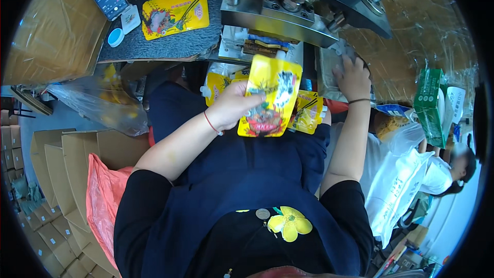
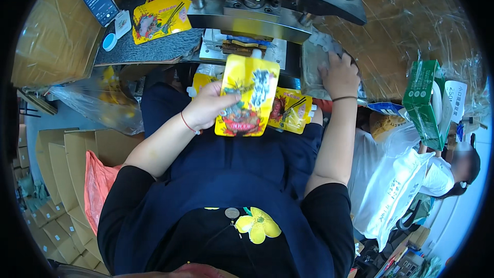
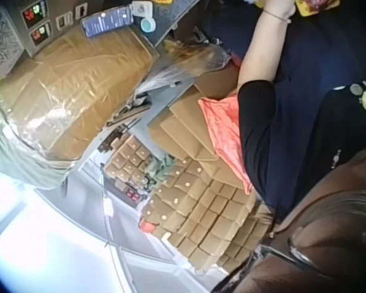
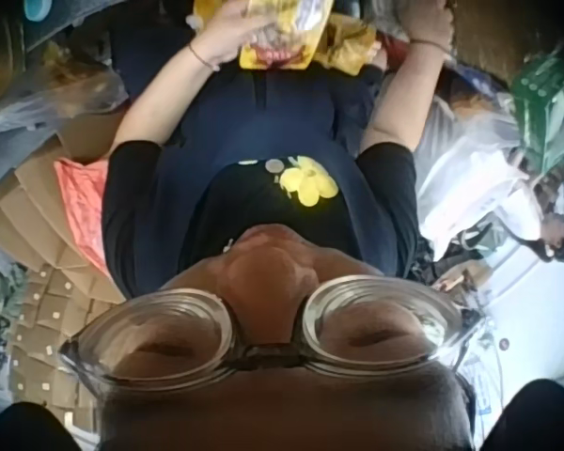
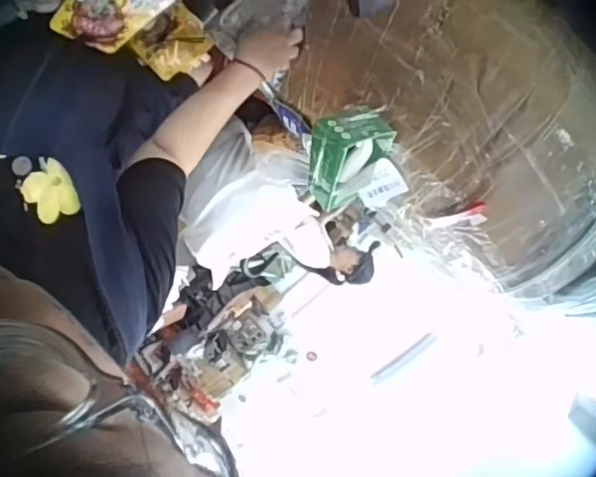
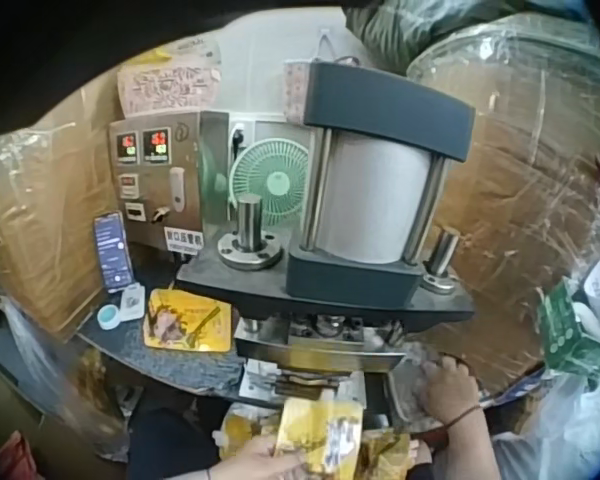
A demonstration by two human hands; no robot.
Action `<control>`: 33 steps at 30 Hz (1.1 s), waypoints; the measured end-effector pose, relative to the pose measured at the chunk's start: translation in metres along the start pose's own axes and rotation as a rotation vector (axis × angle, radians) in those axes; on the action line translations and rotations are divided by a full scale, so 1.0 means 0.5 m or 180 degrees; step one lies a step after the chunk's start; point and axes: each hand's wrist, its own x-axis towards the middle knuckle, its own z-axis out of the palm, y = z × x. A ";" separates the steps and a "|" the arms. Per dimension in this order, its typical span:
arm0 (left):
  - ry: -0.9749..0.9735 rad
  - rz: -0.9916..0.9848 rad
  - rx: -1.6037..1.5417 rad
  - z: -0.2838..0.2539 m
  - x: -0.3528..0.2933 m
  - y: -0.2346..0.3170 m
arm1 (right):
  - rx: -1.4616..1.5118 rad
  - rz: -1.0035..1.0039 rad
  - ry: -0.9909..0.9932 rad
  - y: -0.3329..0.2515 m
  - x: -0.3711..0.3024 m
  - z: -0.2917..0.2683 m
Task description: The person is placing items into yellow packaging and then sealing them inside larger plastic bags using a heat-sealing machine.
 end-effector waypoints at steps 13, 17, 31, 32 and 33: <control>0.2649 0.3003 0.4063 -0.135 0.048 0.196 | -0.0171 0.0081 0.0395 -0.019 -0.011 0.016; 0.2788 0.2224 0.6591 -0.279 0.038 0.221 | 0.0913 -0.0380 -0.0027 -0.010 0.016 0.016; 0.0334 0.3140 0.5702 -0.040 -0.066 0.007 | 0.1447 -0.0458 0.1147 0.009 -0.024 0.025; -0.0099 0.2750 0.5730 -0.038 -0.033 -0.034 | 0.1450 -0.0458 0.1147 0.006 -0.022 0.028; -0.0213 0.2428 0.5934 -0.055 0.004 -0.084 | 0.1451 -0.0479 0.1228 0.005 -0.023 0.029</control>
